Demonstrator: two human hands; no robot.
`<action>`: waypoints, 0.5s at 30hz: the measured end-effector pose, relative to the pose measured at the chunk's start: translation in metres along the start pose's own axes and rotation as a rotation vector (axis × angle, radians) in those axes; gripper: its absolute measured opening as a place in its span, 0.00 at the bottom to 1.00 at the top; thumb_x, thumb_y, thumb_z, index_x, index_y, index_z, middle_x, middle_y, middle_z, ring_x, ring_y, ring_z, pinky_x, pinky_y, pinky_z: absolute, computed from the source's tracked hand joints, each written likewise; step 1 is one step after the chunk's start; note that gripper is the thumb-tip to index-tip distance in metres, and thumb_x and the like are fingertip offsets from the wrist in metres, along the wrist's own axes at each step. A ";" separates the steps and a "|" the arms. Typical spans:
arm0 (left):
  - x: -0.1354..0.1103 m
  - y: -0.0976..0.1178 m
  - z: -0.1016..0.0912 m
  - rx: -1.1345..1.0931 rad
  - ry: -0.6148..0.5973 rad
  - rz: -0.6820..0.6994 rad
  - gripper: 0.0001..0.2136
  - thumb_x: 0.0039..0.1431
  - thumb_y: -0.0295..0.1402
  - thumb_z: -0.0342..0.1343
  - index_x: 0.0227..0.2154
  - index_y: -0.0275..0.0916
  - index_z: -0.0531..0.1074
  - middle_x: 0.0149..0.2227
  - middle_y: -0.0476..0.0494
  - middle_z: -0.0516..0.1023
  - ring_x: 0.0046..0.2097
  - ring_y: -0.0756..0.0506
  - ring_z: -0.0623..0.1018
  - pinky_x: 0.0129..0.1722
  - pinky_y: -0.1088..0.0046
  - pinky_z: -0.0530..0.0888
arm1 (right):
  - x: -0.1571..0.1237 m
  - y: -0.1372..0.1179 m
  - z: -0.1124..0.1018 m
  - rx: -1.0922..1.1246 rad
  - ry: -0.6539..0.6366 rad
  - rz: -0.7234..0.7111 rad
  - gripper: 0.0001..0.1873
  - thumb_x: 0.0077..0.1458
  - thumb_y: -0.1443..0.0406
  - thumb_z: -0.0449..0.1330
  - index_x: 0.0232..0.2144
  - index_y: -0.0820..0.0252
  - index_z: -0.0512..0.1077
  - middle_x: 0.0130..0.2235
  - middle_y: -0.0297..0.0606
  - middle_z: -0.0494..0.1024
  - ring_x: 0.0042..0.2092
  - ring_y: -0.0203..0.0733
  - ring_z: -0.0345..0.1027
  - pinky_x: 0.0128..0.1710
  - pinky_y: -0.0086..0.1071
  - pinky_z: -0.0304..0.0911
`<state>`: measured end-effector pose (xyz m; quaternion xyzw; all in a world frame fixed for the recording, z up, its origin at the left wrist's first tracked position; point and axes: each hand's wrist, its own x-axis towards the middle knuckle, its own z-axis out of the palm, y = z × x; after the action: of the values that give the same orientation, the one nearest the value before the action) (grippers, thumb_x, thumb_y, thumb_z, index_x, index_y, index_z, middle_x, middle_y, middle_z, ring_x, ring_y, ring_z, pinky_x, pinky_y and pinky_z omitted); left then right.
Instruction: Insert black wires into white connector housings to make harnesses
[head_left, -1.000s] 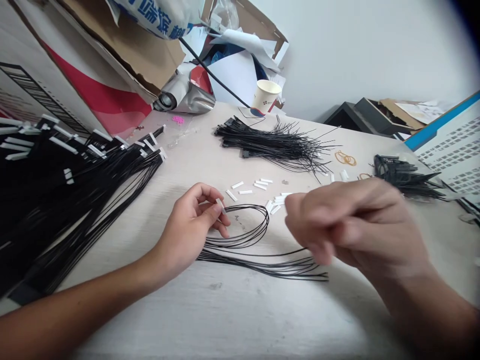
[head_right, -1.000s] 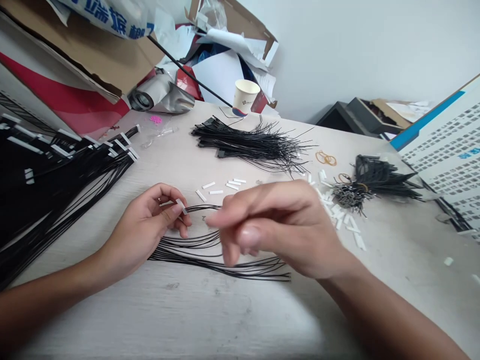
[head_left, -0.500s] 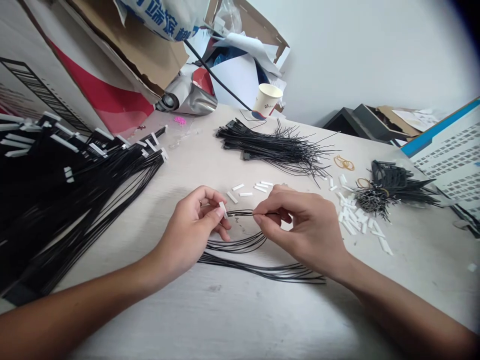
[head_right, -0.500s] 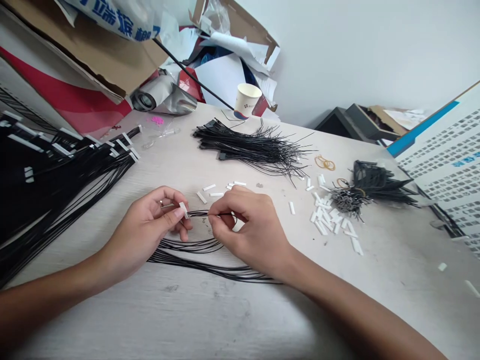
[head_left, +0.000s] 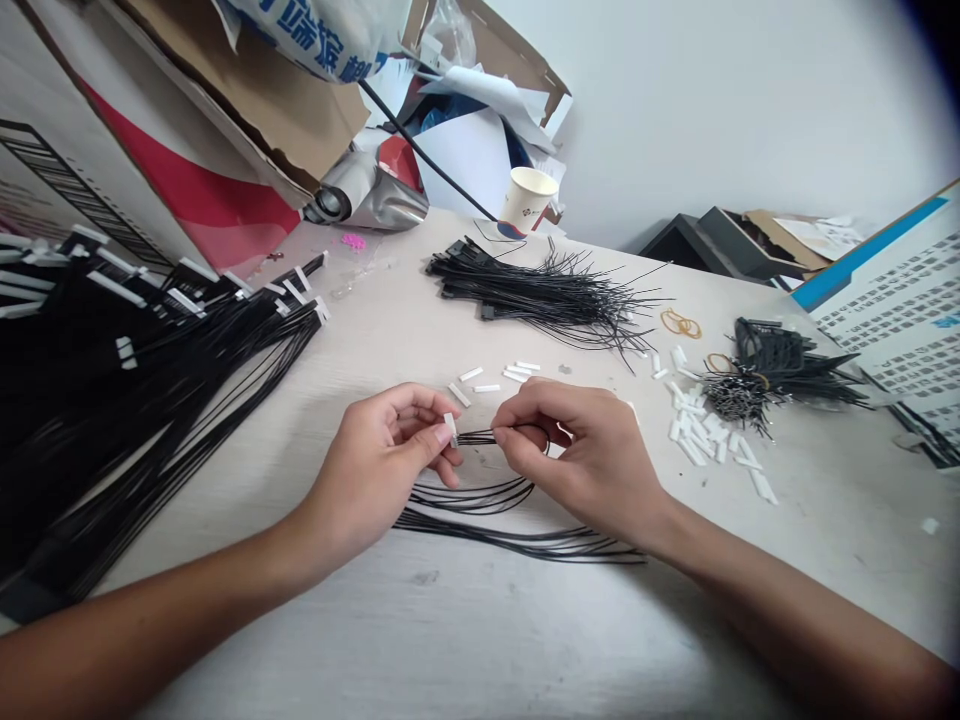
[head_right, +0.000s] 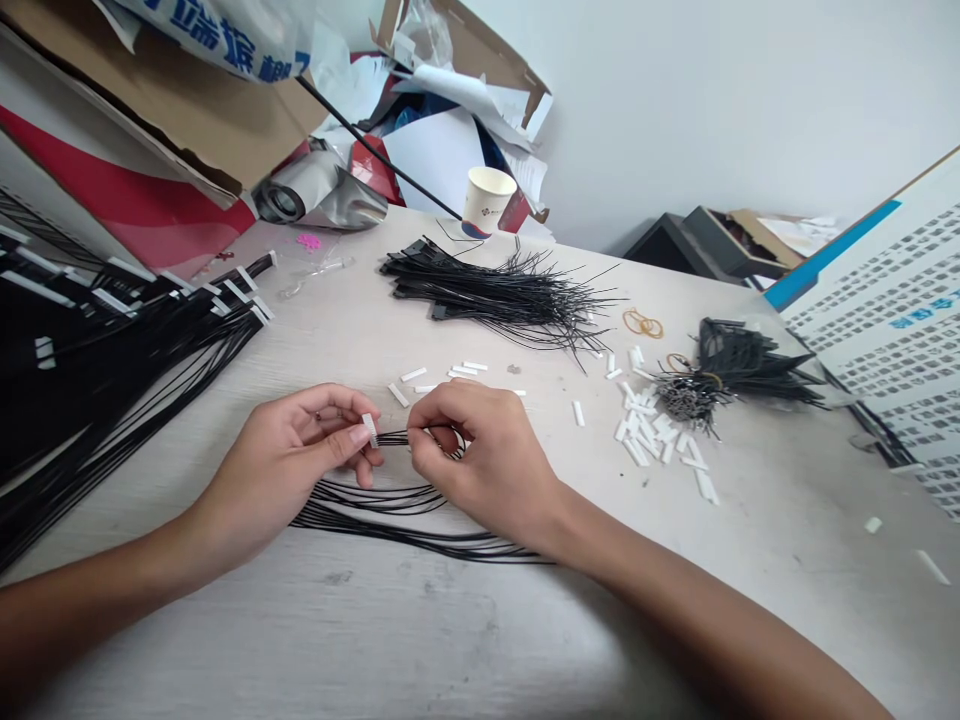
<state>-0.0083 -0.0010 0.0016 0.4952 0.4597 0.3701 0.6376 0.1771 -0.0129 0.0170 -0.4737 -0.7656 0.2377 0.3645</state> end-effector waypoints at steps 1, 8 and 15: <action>0.000 0.000 0.000 0.002 0.002 -0.001 0.01 0.57 0.26 0.58 0.32 0.36 0.72 0.26 0.50 0.77 0.24 0.51 0.78 0.29 0.74 0.74 | 0.000 0.000 0.000 0.000 0.002 0.008 0.07 0.48 0.76 0.57 0.26 0.62 0.71 0.20 0.25 0.63 0.23 0.29 0.57 0.24 0.26 0.54; 0.000 0.001 0.000 -0.010 0.017 -0.012 0.01 0.56 0.27 0.59 0.32 0.36 0.73 0.26 0.48 0.78 0.24 0.49 0.78 0.29 0.73 0.75 | -0.001 -0.001 -0.002 -0.003 -0.004 0.025 0.07 0.48 0.75 0.57 0.26 0.61 0.70 0.20 0.25 0.63 0.23 0.29 0.56 0.23 0.26 0.53; 0.000 0.000 0.000 -0.007 0.013 -0.007 0.01 0.56 0.26 0.59 0.32 0.36 0.74 0.25 0.49 0.78 0.24 0.50 0.79 0.29 0.75 0.75 | -0.002 -0.001 -0.002 0.015 -0.015 0.036 0.07 0.49 0.75 0.57 0.26 0.61 0.70 0.20 0.26 0.63 0.23 0.29 0.56 0.23 0.26 0.53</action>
<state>-0.0085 -0.0009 0.0014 0.4889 0.4642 0.3727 0.6376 0.1784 -0.0148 0.0186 -0.4829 -0.7578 0.2538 0.3579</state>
